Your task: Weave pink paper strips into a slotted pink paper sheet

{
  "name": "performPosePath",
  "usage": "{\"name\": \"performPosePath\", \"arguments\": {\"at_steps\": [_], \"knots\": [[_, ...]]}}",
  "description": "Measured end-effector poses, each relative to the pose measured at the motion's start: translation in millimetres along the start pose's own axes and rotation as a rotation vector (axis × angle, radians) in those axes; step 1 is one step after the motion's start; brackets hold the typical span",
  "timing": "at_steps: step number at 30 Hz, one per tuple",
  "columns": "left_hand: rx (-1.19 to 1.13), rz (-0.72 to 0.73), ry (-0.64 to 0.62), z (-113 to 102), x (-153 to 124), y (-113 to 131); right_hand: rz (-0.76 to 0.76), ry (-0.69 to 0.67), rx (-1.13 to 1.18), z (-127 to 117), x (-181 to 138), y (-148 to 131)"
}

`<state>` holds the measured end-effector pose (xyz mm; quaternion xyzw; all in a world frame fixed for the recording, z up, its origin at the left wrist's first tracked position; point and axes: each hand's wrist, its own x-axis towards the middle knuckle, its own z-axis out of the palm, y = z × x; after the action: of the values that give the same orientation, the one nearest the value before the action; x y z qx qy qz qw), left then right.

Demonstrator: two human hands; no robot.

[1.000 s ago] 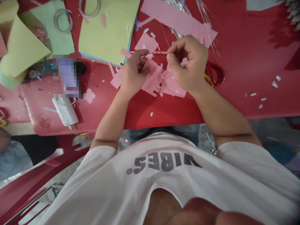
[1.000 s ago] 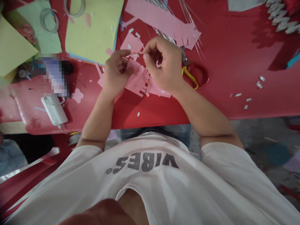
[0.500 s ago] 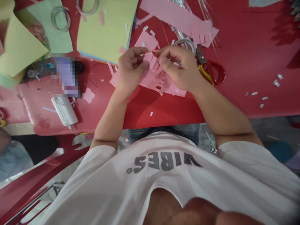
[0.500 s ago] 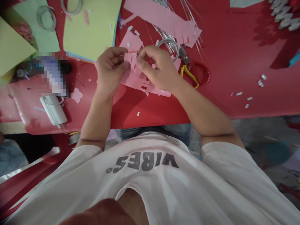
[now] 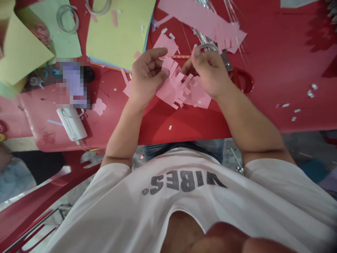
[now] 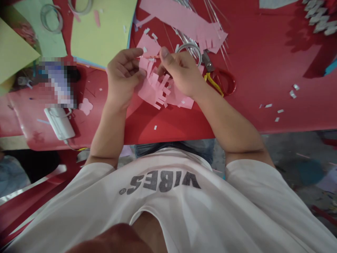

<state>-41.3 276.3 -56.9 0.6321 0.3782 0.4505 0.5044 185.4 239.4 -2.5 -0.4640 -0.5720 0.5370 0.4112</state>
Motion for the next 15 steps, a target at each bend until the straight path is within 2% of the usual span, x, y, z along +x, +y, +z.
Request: {"name": "performPosePath", "arguments": {"at_steps": [4,10,12,15], "knots": [[-0.048,0.026,-0.034,1.2,0.4,0.7,-0.084,0.042,0.084,2.0,2.0,-3.1],[-0.036,0.096,0.013,8.2,-0.1,12.7,-0.025,0.085,0.234,3.1,3.2,-6.0],[-0.033,0.129,0.038,8.5,0.7,15.9,-0.044,0.151,0.259,2.7,2.7,-8.5],[-0.023,0.152,0.081,7.7,1.6,16.6,-0.187,0.296,0.220,1.1,-0.2,-13.9]]}}
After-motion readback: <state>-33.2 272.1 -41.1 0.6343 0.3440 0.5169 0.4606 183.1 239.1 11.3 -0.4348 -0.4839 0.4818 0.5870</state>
